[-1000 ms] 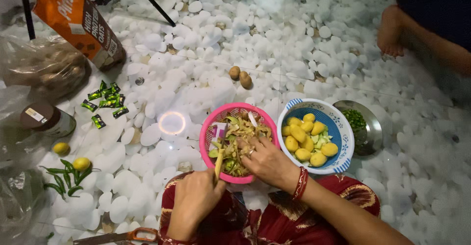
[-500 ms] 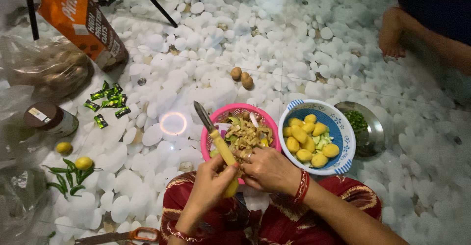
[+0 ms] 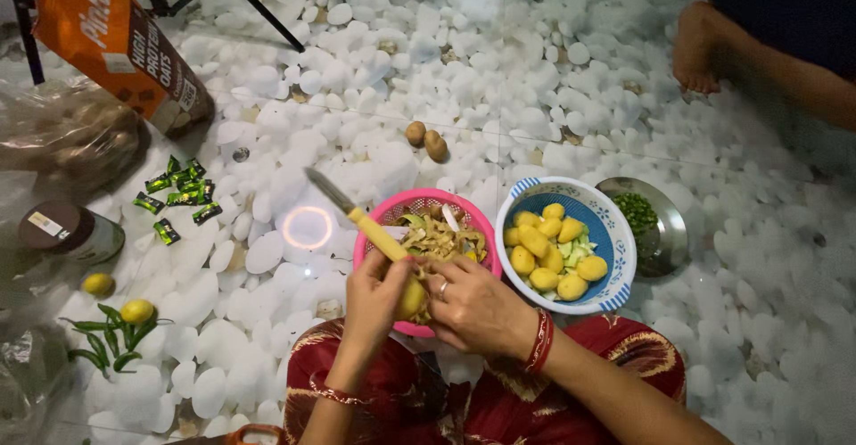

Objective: The person sits on the floor and peels potatoes using a yellow peeler, placing the peeled potatoes into a blue colander. Potato skins are collected in a pink basket.

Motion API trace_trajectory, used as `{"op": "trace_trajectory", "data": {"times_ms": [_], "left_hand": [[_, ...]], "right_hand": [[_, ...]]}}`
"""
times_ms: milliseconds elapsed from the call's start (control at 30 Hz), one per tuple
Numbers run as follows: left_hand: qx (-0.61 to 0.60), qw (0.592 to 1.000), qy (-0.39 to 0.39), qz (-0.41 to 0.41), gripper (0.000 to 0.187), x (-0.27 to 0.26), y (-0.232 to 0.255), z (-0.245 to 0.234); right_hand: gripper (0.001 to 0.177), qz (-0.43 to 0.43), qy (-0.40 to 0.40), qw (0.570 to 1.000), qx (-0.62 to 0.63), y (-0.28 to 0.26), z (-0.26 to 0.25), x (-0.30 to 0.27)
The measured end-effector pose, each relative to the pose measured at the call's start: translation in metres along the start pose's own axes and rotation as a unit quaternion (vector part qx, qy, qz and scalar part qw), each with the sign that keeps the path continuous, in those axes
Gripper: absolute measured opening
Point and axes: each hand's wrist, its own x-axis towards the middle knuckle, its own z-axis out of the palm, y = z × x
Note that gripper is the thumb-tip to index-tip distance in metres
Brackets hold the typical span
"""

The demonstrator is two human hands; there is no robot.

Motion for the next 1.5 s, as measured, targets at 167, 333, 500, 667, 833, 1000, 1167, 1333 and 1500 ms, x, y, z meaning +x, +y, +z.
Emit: {"op": "trace_trajectory", "data": {"times_ms": [167,333,500,667,833,1000,1167,1333,1500], "left_hand": [[0.085,0.996,0.03,0.012,0.023,-0.007,0.008,-0.006],[0.322,0.944,-0.071,0.0,0.032,-0.029,0.01,0.01],[0.166,0.981,-0.08,-0.064,0.038,-0.038,-0.001,0.024],[-0.269,0.935,-0.021,-0.229,0.049,-0.039,-0.007,0.007],[-0.383,0.901,0.071,-0.189,0.036,-0.033,-0.002,0.016],[-0.382,0.911,0.048,-0.145,0.04,-0.038,0.009,0.021],[-0.349,0.921,0.049,-0.167,0.036,-0.04,0.012,0.024],[-0.321,0.913,0.108,-0.228,0.041,-0.042,0.003,0.025],[-0.343,0.913,0.012,-0.221,0.039,-0.045,0.006,0.026]], "right_hand": [[0.026,0.29,0.018,0.934,0.208,0.004,0.013,-0.005],[0.055,0.383,0.149,0.716,0.564,0.006,0.032,-0.005],[0.047,0.424,0.232,0.662,0.573,0.011,0.052,-0.008],[0.042,0.492,0.261,0.609,0.564,0.012,0.05,-0.044],[0.054,0.563,0.139,0.614,0.535,-0.019,0.047,-0.057],[0.062,0.533,0.164,0.625,0.546,-0.035,0.041,-0.055],[0.056,0.528,0.184,0.607,0.564,-0.034,0.039,-0.061],[0.052,0.562,0.184,0.588,0.553,-0.035,0.038,-0.068],[0.051,0.276,0.193,0.862,0.379,-0.049,0.02,-0.058]]}}
